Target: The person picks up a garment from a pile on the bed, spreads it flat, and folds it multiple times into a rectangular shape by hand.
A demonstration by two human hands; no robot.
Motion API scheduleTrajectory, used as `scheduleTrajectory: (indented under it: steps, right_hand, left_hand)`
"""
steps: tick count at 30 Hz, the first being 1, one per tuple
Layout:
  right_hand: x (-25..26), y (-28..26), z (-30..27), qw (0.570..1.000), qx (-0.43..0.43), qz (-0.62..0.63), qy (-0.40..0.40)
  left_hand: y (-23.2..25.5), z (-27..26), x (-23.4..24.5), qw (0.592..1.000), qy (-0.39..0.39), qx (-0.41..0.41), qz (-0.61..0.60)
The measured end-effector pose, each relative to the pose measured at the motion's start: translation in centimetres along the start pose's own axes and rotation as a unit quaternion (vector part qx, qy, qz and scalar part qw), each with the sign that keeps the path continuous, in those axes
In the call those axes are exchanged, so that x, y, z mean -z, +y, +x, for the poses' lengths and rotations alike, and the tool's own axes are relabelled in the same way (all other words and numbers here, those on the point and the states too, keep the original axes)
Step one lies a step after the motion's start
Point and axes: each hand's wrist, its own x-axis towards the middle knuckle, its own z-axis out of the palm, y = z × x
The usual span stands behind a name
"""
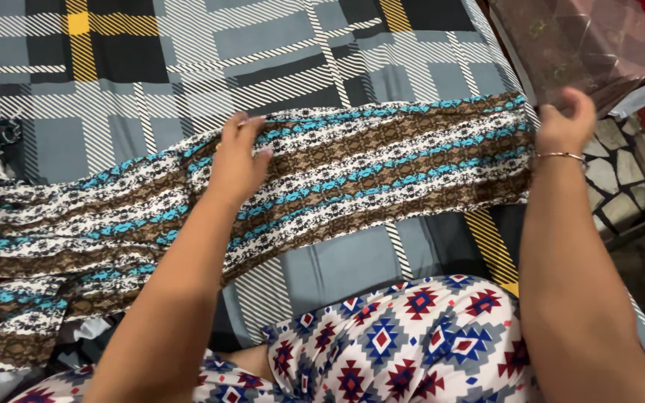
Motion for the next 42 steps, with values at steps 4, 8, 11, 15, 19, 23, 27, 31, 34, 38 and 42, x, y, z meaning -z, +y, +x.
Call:
scheduleTrajectory:
  steps: [4, 8, 11, 15, 19, 23, 27, 31, 34, 38, 42]
  right_hand:
    - [5.5, -1.5, -1.7, 0.899, -0.007, -0.437, -0.003]
    - [5.3, -7.2, -4.6, 0.744, -0.33, -0.547, -0.196]
    - [4.8, -8.1, -5.9, 0.7, -0.389, -0.543, -0.254]
    - [5.7, -6.6, -5.9, 0.722, -0.337, -0.565, -0.214]
    - [7.0, -6.1, -6.6, 0.757, -0.35, -0.548, -0.072]
    - [8.1, -3.7, -6.1, 0.726, -0.205, -0.639, -0.151]
    - [8.8, -3.4, -7.0, 0.725, -0.154, -0.652, -0.16]
    - [8.4, -2.3, -8.2, 0.74, -0.108, -0.661, -0.066]
    - [9.2, 0.0, -7.8, 0.722, -0.063, -0.688, -0.039]
    - [10.9, 0.2, -6.5, 0.76, -0.106, -0.632, -0.106]
    - [10.1, 0.0, -6.8, 0.77, -0.105, -0.612, -0.147]
  left_hand:
    - [6.0, -4.7, 4.4, 0.942, -0.321, -0.049, 0.083]
    - [8.3, -8.7, 5.7, 0.926, -0.359, -0.046, 0.108]
    - [8.5, -9.9, 4.2, 0.916, -0.359, -0.025, 0.177]
    - [8.0, -10.7, 3.5, 0.922, -0.344, -0.01, 0.179]
    - [7.1, -10.7, 4.6, 0.909, -0.375, -0.023, 0.18]
    - [7.0, -10.9, 4.4, 0.912, -0.38, -0.01, 0.156]
    - [6.8, -10.8, 3.3, 0.911, -0.383, 0.02, 0.153]
    - [6.3, -10.7, 3.1, 0.912, -0.386, 0.024, 0.137]
    - [6.3, -10.5, 2.9, 0.908, -0.394, 0.018, 0.143]
    - [6.7, -10.1, 3.2, 0.901, -0.407, 0.032, 0.146]
    - [7.3, -9.5, 3.2, 0.883, -0.434, 0.066, 0.165]
